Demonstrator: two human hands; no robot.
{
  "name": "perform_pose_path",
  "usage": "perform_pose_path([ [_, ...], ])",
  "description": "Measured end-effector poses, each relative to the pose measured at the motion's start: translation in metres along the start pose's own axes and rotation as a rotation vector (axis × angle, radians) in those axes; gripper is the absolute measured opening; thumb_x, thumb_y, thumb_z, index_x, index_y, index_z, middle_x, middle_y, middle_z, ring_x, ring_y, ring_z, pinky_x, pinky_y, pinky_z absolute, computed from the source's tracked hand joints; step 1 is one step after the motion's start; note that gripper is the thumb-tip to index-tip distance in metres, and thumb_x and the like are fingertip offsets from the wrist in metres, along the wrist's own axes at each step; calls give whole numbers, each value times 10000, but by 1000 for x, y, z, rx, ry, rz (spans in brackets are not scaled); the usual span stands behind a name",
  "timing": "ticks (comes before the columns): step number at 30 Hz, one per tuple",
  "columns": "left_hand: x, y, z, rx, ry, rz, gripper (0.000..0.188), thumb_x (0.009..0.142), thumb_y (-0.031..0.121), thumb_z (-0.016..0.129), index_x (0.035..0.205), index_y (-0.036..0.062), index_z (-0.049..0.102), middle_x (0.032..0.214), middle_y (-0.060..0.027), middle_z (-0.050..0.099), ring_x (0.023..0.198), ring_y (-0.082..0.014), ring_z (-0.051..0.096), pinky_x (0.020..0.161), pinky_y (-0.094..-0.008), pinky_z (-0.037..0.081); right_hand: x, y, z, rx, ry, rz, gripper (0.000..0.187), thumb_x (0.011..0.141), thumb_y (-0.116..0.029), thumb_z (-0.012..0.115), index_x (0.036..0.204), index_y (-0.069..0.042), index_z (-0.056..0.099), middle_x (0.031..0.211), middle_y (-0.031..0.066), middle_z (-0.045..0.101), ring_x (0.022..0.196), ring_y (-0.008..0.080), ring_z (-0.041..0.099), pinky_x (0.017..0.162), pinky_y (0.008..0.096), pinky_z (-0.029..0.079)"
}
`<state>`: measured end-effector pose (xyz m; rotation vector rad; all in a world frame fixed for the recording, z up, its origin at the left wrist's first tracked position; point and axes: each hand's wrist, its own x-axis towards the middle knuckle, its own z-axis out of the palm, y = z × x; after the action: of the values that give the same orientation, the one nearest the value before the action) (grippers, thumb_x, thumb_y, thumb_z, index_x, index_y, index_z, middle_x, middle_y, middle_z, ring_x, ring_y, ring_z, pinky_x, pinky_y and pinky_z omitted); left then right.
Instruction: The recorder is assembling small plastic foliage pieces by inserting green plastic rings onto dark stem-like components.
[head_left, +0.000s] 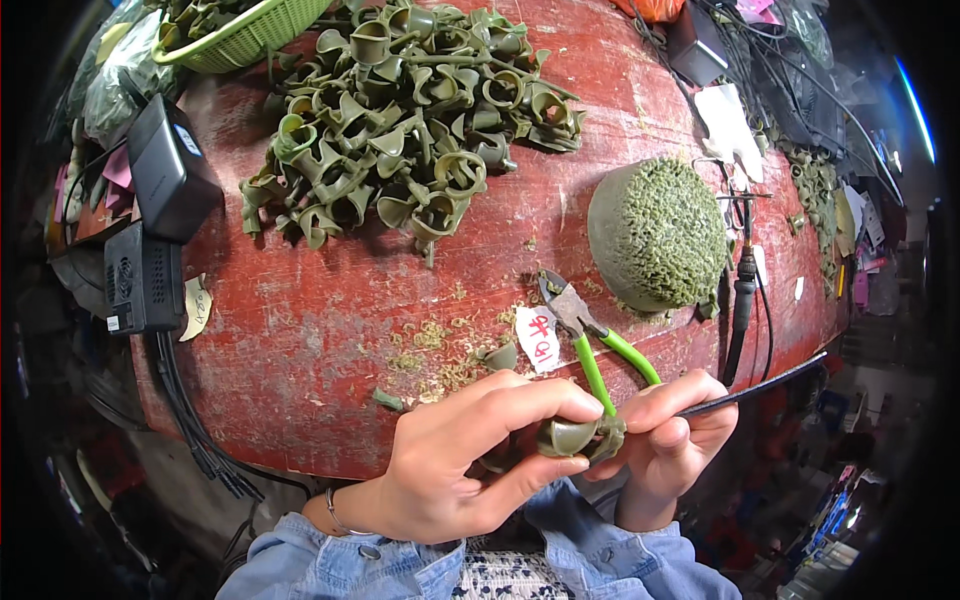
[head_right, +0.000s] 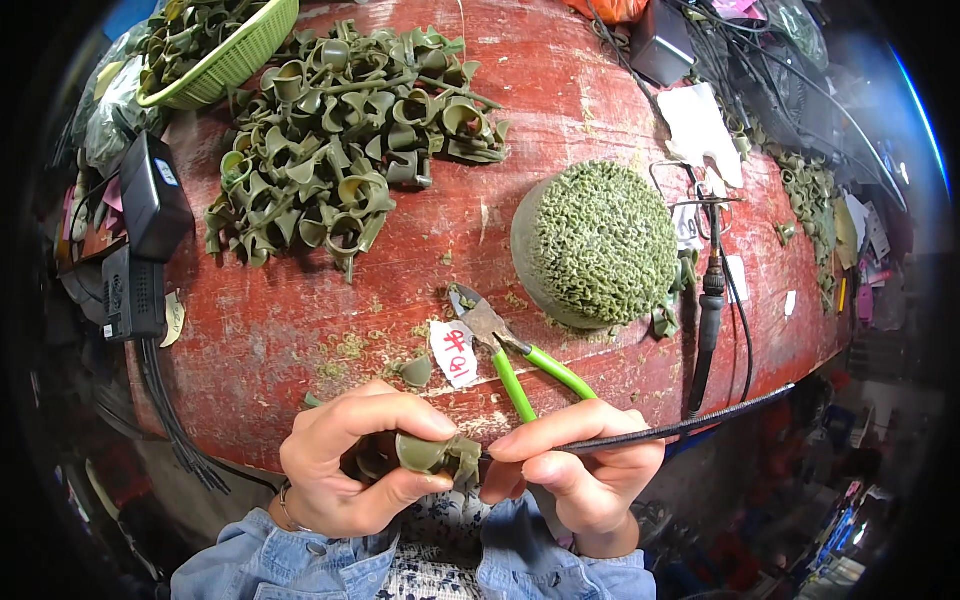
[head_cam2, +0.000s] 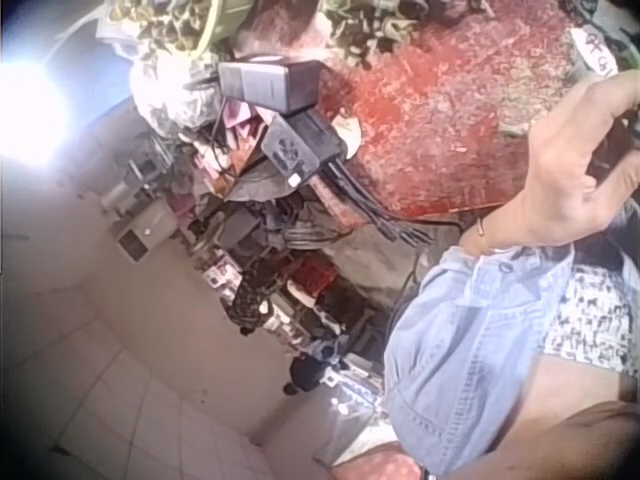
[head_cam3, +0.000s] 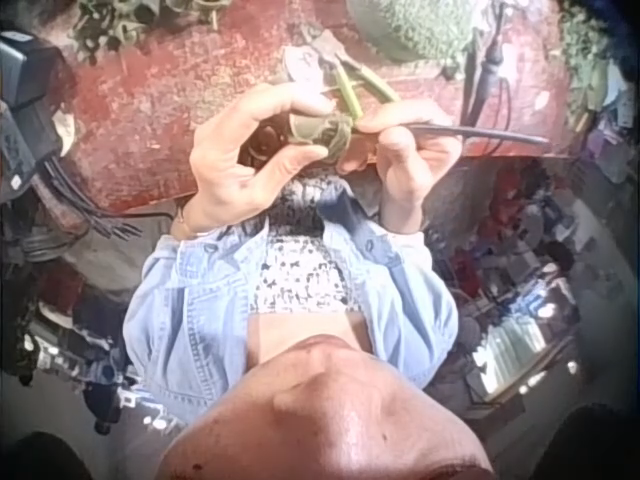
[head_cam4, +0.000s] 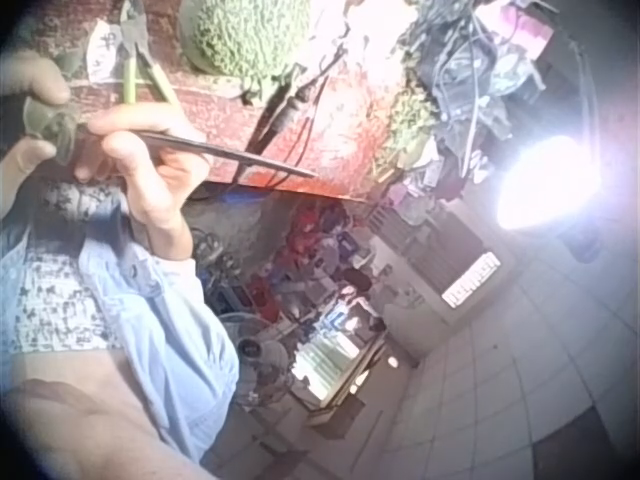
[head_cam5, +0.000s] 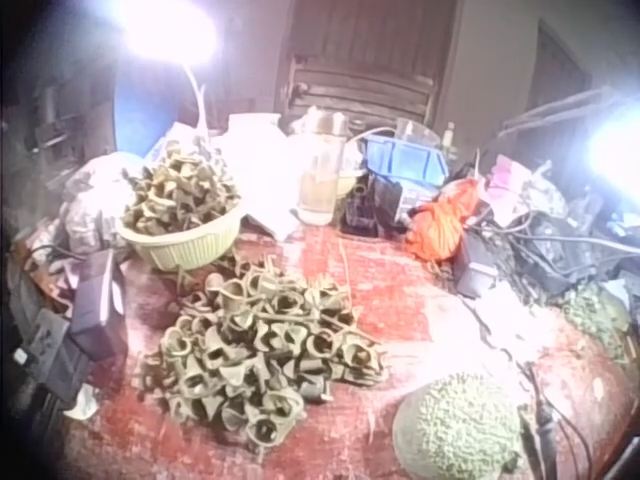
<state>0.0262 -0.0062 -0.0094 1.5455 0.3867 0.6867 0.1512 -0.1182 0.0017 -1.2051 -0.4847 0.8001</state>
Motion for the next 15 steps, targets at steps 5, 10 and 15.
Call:
perform_pose_path([
  [5,-1,4,-1,-1,4,-80,314,681,105,742,904,-30,567,778,-112,617,679,-143,591,596,-239,454,4,2,-1,8,-48,-46,146,748,-52,596,732,93,587,589,182,600,492,207,604,442,274,493],
  [10,0,6,-3,-3,-2,-87,321,696,145,737,893,-41,564,774,-120,622,683,-142,611,603,-238,470,2,9,1,-119,-104,-312,220,771,-141,652,721,66,596,638,164,622,517,231,614,483,311,512],
  [15,-4,3,-5,-32,-34,-111,335,701,63,709,1007,6,585,904,-93,622,731,-134,601,592,-225,464,1,9,-9,-276,-280,-409,175,769,-69,646,891,36,576,718,129,621,607,213,618,530,295,496],
])
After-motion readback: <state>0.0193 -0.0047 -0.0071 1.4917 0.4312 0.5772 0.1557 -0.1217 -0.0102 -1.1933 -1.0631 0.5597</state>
